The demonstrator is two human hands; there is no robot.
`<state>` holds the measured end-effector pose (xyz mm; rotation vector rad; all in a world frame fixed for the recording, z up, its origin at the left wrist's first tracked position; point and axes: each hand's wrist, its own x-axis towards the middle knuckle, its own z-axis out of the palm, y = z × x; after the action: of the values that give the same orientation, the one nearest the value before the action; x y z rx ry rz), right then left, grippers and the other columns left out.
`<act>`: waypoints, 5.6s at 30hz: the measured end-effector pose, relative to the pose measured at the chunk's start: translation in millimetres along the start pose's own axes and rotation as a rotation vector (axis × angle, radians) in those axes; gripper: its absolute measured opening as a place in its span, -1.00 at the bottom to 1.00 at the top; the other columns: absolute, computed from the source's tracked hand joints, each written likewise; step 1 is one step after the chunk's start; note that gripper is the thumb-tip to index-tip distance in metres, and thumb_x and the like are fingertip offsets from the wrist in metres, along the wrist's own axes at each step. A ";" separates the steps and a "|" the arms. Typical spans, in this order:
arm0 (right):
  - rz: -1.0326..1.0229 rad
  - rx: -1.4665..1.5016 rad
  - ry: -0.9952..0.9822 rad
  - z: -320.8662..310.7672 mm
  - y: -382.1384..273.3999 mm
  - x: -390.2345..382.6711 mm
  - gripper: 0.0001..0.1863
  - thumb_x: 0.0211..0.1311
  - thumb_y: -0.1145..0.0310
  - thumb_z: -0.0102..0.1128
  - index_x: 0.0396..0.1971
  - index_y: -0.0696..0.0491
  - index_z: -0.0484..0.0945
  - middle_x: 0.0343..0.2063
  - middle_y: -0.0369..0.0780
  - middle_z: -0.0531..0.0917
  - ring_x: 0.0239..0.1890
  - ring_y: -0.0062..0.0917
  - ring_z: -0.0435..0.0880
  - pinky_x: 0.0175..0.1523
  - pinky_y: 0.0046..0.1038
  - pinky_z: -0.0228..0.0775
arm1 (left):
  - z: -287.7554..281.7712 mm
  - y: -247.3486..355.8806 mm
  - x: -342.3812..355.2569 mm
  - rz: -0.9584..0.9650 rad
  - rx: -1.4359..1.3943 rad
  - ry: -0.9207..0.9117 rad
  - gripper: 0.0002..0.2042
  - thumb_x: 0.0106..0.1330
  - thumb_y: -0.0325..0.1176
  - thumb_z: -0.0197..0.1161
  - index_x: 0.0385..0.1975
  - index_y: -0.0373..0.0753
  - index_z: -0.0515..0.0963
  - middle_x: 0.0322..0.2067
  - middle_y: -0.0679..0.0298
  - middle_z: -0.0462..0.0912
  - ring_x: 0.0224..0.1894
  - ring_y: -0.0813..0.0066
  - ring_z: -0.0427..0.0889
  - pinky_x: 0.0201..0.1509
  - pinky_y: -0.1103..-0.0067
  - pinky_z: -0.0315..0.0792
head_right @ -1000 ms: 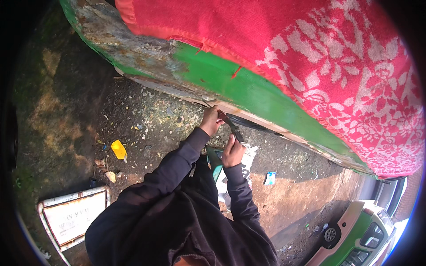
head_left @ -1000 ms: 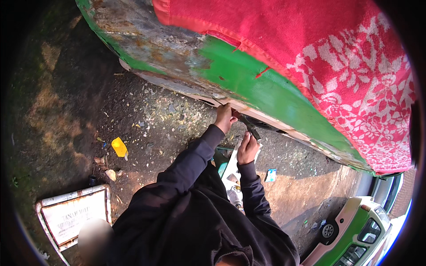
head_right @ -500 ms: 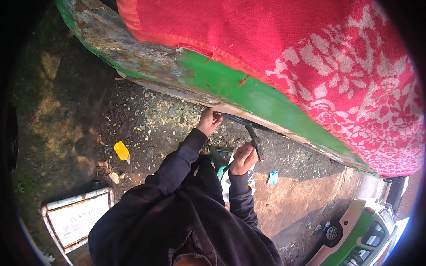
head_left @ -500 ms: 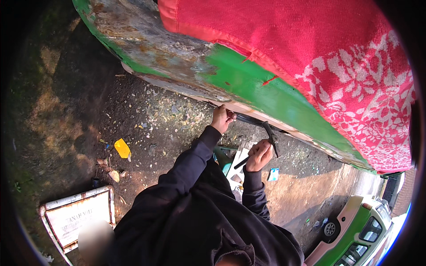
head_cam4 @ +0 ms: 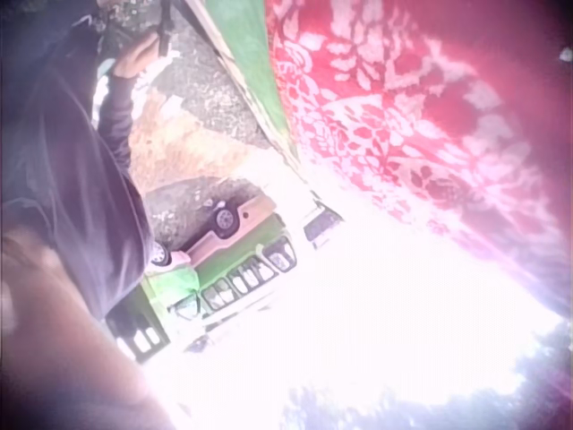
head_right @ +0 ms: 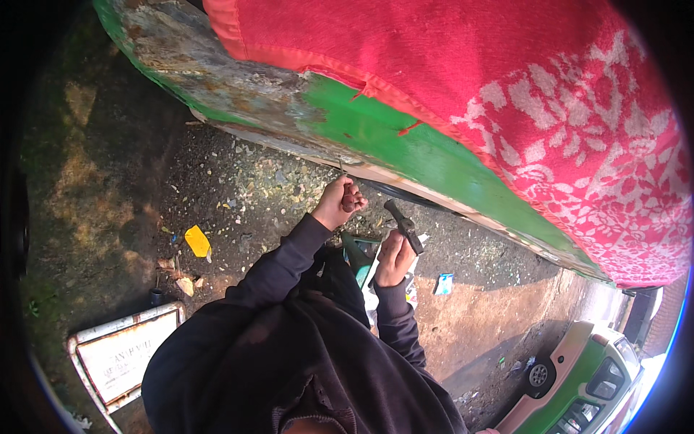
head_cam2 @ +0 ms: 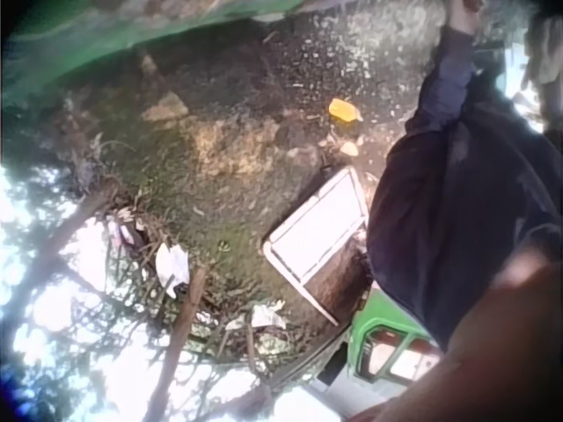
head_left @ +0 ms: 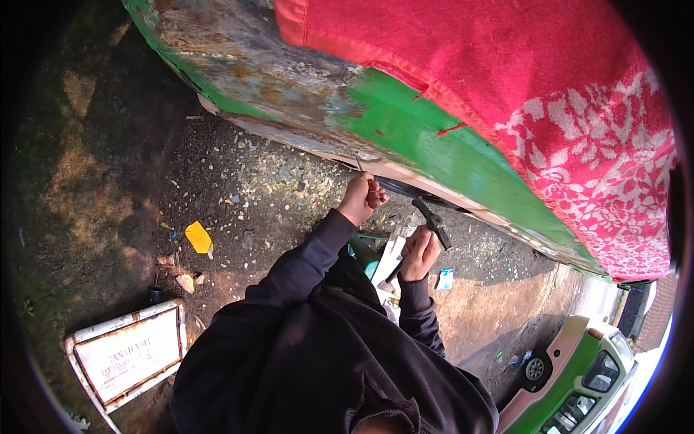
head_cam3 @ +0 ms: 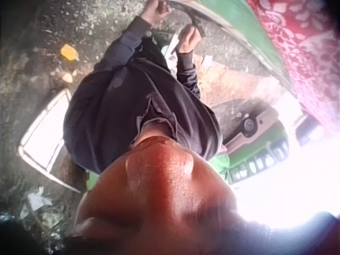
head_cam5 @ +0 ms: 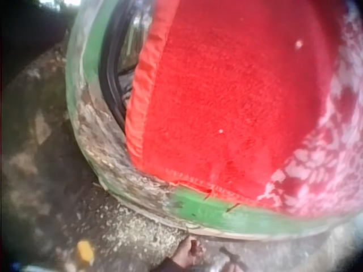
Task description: The person uses a hammer to repeatedly strike a small area on the edge of a green metal panel. The action is continuous and focused on the same spot throughout the clip.
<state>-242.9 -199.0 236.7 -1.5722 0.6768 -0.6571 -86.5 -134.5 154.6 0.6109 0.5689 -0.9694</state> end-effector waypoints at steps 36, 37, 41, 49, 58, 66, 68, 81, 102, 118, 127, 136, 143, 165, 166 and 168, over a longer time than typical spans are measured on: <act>-0.241 -0.420 -0.233 35.7 -10.4 -6.1 -0.69 0.28 0.30 -0.11 -0.56 0.20 0.42 -0.84 -0.12 0.37 -0.77 -0.30 0.43 -0.60 -0.37 0.21 | -16.5 3.5 12.6 -0.067 -0.202 -0.173 -0.64 0.41 -0.26 -0.18 -0.70 -0.15 0.18 -0.73 0.35 0.23 -0.63 0.44 0.28 -0.22 0.41 0.38; -0.232 -0.654 -0.361 33.8 4.9 -0.5 -0.76 0.24 0.39 -0.06 -0.53 0.23 0.46 -0.79 0.01 0.42 -0.71 -0.07 0.46 -0.57 -0.25 0.27 | -15.9 -0.3 11.7 -0.087 -0.168 -0.160 -0.62 0.42 -0.21 -0.20 -0.71 -0.13 0.17 -0.74 0.35 0.23 -0.64 0.45 0.28 -0.25 0.42 0.39; -0.217 -0.533 -0.269 30.7 -0.2 -15.7 -0.69 0.31 0.30 -0.15 -0.38 0.21 0.53 -0.69 0.01 0.49 -0.63 -0.10 0.52 -0.51 -0.23 0.29 | -38.1 6.8 2.3 -0.128 -0.038 -0.240 -0.75 0.37 -0.21 -0.05 -0.54 -0.14 0.25 -0.72 0.47 0.21 -0.59 0.51 0.30 -0.18 0.43 0.39; -0.018 -0.435 -0.221 16.1 -11.3 -18.7 -0.61 0.34 0.26 -0.16 -0.55 0.22 0.47 -0.80 -0.10 0.41 -0.74 -0.28 0.42 -0.55 -0.33 0.21 | -24.0 13.3 0.4 -0.028 -0.280 -0.333 -0.82 0.23 -0.30 -0.08 -0.56 -0.23 0.32 -0.70 0.39 0.26 -0.58 0.49 0.25 -0.27 0.50 0.26; -0.171 -0.312 -0.208 7.0 -23.2 -0.8 -0.60 0.35 0.17 -0.17 -0.58 0.15 0.36 -0.76 -0.36 0.26 -0.70 -0.68 0.19 -0.59 -0.54 0.01 | 13.6 -2.0 10.4 0.052 -0.548 -0.201 -0.84 0.11 -0.48 -0.04 -0.68 -0.22 0.20 -0.71 0.31 0.24 -0.62 0.49 0.20 -0.43 0.52 0.23; -0.182 -0.377 -0.290 9.8 -34.1 -1.5 -0.73 0.30 0.33 -0.15 -0.39 0.22 0.45 -0.77 -0.28 0.34 -0.71 -0.59 0.28 -0.57 -0.52 0.12 | 15.5 -2.3 17.0 0.068 -0.536 -0.116 -0.74 0.20 -0.48 -0.10 -0.75 -0.20 0.14 -0.74 0.31 0.19 -0.65 0.48 0.20 -0.44 0.51 0.28; -0.133 -0.362 -0.297 10.2 -40.0 -3.1 -0.74 0.28 0.33 -0.13 -0.38 0.22 0.46 -0.76 -0.28 0.33 -0.70 -0.61 0.29 -0.57 -0.53 0.12 | 18.7 0.1 18.4 0.069 -0.539 -0.079 -0.76 0.20 -0.48 -0.08 -0.72 -0.20 0.15 -0.73 0.31 0.19 -0.65 0.46 0.19 -0.46 0.48 0.27; -0.275 -0.344 -0.215 20.5 -28.7 2.1 -0.73 0.28 0.26 -0.08 -0.41 0.19 0.41 -0.82 -0.21 0.35 -0.81 -0.48 0.38 -0.65 -0.48 0.17 | 12.5 2.1 24.1 0.112 -0.488 -0.093 -0.76 0.17 -0.53 -0.07 -0.75 -0.23 0.19 -0.73 0.30 0.23 -0.66 0.46 0.21 -0.45 0.51 0.29; -0.020 -0.160 -0.157 14.7 -32.2 -2.2 -0.66 0.37 0.20 -0.22 -0.43 0.15 0.40 -0.69 -0.37 0.31 -0.65 -0.71 0.26 -0.55 -0.61 0.09 | -3.4 14.2 16.5 -0.104 -0.532 -0.172 -0.78 0.18 -0.54 -0.05 -0.69 -0.21 0.17 -0.71 0.34 0.21 -0.66 0.52 0.19 -0.58 0.62 0.28; -0.258 -0.371 -0.266 33.3 -32.8 -14.0 -0.79 0.27 0.34 -0.11 -0.45 0.17 0.39 -0.80 -0.21 0.37 -0.78 -0.46 0.40 -0.62 -0.49 0.19 | -4.4 17.6 20.6 -0.045 -0.444 -0.087 -0.79 0.14 -0.57 -0.09 -0.71 -0.20 0.15 -0.70 0.36 0.16 -0.62 0.52 0.19 -0.57 0.64 0.26; -0.288 -0.584 -0.164 28.7 -29.8 6.3 -0.76 0.29 0.35 -0.16 -0.46 0.20 0.39 -0.75 -0.13 0.41 -0.74 -0.43 0.41 -0.59 -0.37 0.19 | 0.5 10.1 21.4 -0.085 -0.347 -0.175 -0.80 0.14 -0.57 -0.07 -0.68 -0.20 0.15 -0.70 0.38 0.16 -0.64 0.55 0.18 -0.55 0.62 0.26; -0.344 -0.566 -0.189 30.0 11.1 8.5 -0.70 0.27 0.22 0.00 -0.44 0.20 0.40 -0.79 -0.18 0.36 -0.77 -0.48 0.31 -0.64 -0.40 0.15 | 14.0 4.9 33.7 -0.035 -0.450 -0.094 -0.83 0.19 -0.53 -0.09 -0.64 -0.23 0.18 -0.70 0.29 0.20 -0.67 0.45 0.20 -0.57 0.55 0.31; -0.298 -0.428 -0.030 17.1 -69.2 6.7 -0.76 0.31 0.35 -0.20 -0.35 0.22 0.40 -0.72 -0.23 0.35 -0.70 -0.51 0.32 -0.55 -0.45 0.16 | 21.2 0.8 35.2 0.035 -0.363 -0.017 -0.83 0.13 -0.61 -0.08 -0.65 -0.22 0.19 -0.70 0.30 0.21 -0.69 0.47 0.21 -0.59 0.54 0.33; 0.038 0.286 -0.113 13.2 -65.8 -13.9 -0.47 0.31 -0.12 -0.26 -0.45 0.13 0.23 -0.72 -0.39 0.18 -0.79 -0.80 0.07 -0.72 -0.72 -0.14 | 15.4 2.9 17.0 -0.001 -0.437 -0.114 -0.80 0.11 -0.56 -0.07 -0.72 -0.23 0.17 -0.71 0.29 0.17 -0.69 0.46 0.19 -0.66 0.63 0.26; 0.075 0.275 -0.115 14.0 -63.8 -15.7 -0.47 0.31 -0.12 -0.25 -0.46 0.13 0.22 -0.72 -0.39 0.18 -0.79 -0.80 0.07 -0.73 -0.72 -0.14 | 15.1 4.6 16.5 -0.015 -0.473 -0.114 -0.80 0.11 -0.55 -0.07 -0.72 -0.23 0.17 -0.71 0.30 0.17 -0.69 0.47 0.19 -0.66 0.63 0.26; 0.115 0.273 -0.145 16.7 -60.3 -18.4 -0.50 0.34 -0.07 -0.29 -0.49 0.12 0.23 -0.74 -0.40 0.18 -0.80 -0.81 0.07 -0.73 -0.72 -0.13 | 13.6 6.9 20.0 -0.041 -0.542 -0.117 -0.79 0.12 -0.54 -0.05 -0.72 -0.22 0.17 -0.72 0.31 0.17 -0.69 0.47 0.20 -0.66 0.64 0.25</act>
<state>-239.6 -168.9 294.5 -1.3050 0.5401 -0.5204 -69.2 -152.5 152.0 0.0593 0.7066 -0.8346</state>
